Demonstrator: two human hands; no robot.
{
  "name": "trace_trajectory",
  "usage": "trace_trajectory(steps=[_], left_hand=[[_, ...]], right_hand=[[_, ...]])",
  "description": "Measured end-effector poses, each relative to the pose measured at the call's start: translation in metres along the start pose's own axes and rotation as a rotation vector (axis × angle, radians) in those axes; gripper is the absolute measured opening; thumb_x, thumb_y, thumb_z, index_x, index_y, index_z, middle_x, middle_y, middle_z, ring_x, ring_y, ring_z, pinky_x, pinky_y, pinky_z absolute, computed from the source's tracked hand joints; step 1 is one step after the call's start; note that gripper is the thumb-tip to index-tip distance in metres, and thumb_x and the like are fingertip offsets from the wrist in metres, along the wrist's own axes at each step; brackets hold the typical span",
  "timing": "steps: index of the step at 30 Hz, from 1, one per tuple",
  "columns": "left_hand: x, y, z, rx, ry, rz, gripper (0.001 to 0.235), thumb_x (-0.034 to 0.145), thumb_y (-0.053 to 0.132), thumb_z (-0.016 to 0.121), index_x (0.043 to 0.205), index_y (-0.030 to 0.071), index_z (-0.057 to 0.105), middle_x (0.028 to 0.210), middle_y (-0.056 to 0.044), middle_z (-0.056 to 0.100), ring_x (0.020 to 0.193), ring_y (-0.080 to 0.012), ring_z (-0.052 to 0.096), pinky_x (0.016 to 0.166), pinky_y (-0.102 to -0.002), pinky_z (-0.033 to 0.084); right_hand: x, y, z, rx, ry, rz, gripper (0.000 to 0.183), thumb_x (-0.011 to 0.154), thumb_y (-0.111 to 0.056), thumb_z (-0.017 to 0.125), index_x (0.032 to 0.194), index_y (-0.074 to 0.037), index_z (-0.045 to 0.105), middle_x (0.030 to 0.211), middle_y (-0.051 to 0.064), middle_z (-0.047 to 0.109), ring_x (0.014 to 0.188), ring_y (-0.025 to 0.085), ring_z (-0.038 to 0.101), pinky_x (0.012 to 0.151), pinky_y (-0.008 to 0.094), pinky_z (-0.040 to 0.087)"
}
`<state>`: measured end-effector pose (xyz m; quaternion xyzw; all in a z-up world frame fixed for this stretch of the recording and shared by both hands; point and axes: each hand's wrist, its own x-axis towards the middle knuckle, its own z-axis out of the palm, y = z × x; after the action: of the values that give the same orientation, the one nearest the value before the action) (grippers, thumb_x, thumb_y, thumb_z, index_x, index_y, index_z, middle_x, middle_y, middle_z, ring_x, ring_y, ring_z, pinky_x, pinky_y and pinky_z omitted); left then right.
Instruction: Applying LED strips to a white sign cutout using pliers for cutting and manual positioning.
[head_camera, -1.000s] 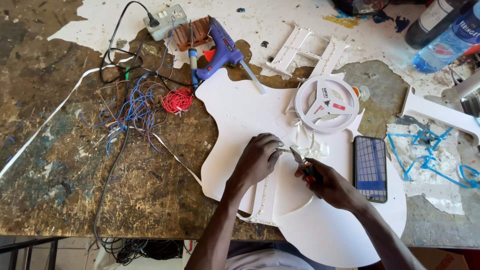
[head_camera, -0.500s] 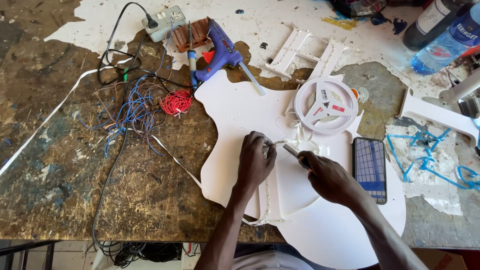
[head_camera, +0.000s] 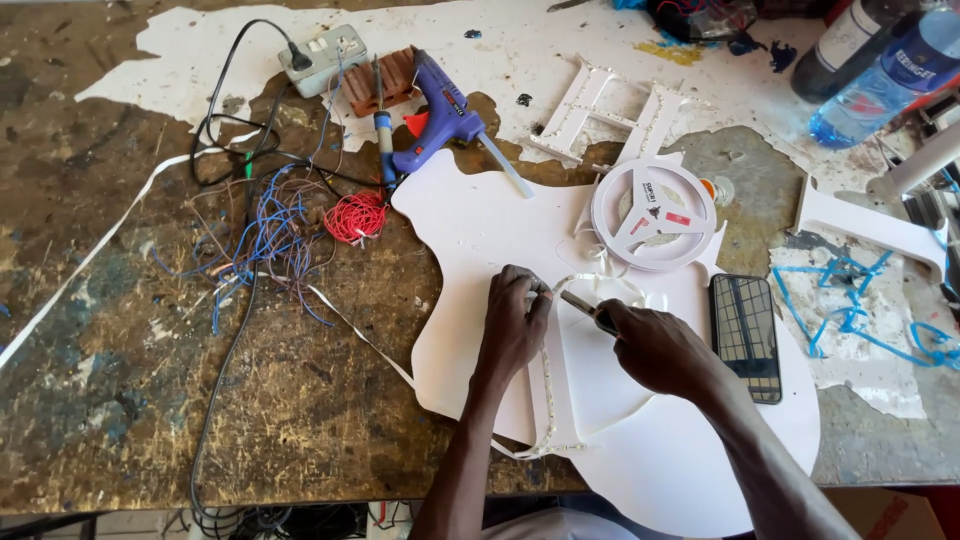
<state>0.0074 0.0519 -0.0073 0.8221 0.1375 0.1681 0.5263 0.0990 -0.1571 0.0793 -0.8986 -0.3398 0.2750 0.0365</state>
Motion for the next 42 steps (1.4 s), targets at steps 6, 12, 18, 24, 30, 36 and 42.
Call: trace_trajectory(steps=[6, 12, 18, 24, 30, 36, 42], left_hand=[[0.0, -0.001, 0.004, 0.033, -0.01, -0.003, 0.015, 0.102, 0.018, 0.066, 0.097, 0.006, 0.073, 0.111, -0.009, 0.059, 0.122, -0.0349, 0.064, 0.11, -0.047, 0.05], [0.0, -0.007, 0.01, 0.041, 0.039, -0.025, 0.016, 0.103, 0.018, 0.065, 0.1, 0.005, 0.074, 0.113, -0.009, 0.057, 0.12, -0.0335, 0.063, 0.108, -0.045, 0.051], [0.0, -0.01, 0.014, 0.028, 0.07, 0.003, 0.018, 0.103, 0.018, 0.065, 0.099, 0.003, 0.074, 0.113, -0.009, 0.058, 0.121, -0.0338, 0.063, 0.111, -0.046, 0.051], [0.002, -0.014, 0.014, -0.012, 0.064, -0.011, 0.017, 0.1, 0.017, 0.069, 0.096, 0.002, 0.076, 0.111, -0.009, 0.058, 0.126, -0.0366, 0.062, 0.115, -0.05, 0.048], [0.004, -0.027, 0.024, -0.029, 0.079, -0.024, 0.018, 0.098, 0.02, 0.071, 0.095, 0.002, 0.074, 0.115, -0.011, 0.06, 0.136, -0.041, 0.057, 0.125, -0.053, 0.041], [0.01, -0.035, 0.037, 0.024, 0.11, -0.032, 0.016, 0.099, 0.022, 0.071, 0.09, 0.008, 0.072, 0.115, -0.006, 0.059, 0.139, -0.0355, 0.056, 0.128, -0.052, 0.037], [0.009, -0.035, 0.04, 0.053, 0.113, -0.061, 0.016, 0.098, 0.021, 0.068, 0.095, 0.007, 0.075, 0.121, -0.01, 0.061, 0.145, -0.0396, 0.054, 0.131, -0.056, 0.036]], right_hand=[[0.008, -0.019, -0.002, 0.01, 0.051, -0.034, 0.022, 0.104, -0.013, 0.055, 0.124, -0.008, 0.063, 0.094, 0.016, 0.081, 0.092, 0.042, 0.084, 0.08, 0.054, 0.063], [0.025, -0.027, -0.014, 0.041, -0.028, -0.011, 0.025, 0.108, -0.019, 0.057, 0.127, -0.007, 0.067, 0.098, 0.019, 0.082, 0.095, 0.042, 0.085, 0.084, 0.057, 0.061], [0.025, -0.029, -0.019, 0.106, -0.108, 0.087, 0.032, 0.108, -0.026, 0.06, 0.136, -0.011, 0.067, 0.114, 0.021, 0.083, 0.113, 0.045, 0.081, 0.098, 0.061, 0.059], [0.016, -0.038, -0.026, 0.135, -0.105, 0.092, 0.037, 0.109, -0.024, 0.057, 0.142, -0.011, 0.067, 0.117, 0.022, 0.083, 0.118, 0.046, 0.08, 0.102, 0.065, 0.058], [0.015, -0.045, -0.028, 0.037, -0.078, 0.095, 0.035, 0.111, -0.028, 0.055, 0.141, -0.013, 0.067, 0.114, 0.018, 0.083, 0.115, 0.044, 0.081, 0.101, 0.064, 0.06], [0.015, -0.042, -0.029, 0.077, -0.082, 0.098, 0.035, 0.11, -0.026, 0.057, 0.141, -0.013, 0.067, 0.118, 0.02, 0.083, 0.118, 0.047, 0.081, 0.102, 0.066, 0.058], [0.025, -0.03, -0.017, 0.179, -0.061, 0.047, 0.049, 0.111, -0.02, 0.055, 0.16, -0.012, 0.058, 0.116, 0.025, 0.082, 0.116, 0.05, 0.08, 0.1, 0.069, 0.057]])
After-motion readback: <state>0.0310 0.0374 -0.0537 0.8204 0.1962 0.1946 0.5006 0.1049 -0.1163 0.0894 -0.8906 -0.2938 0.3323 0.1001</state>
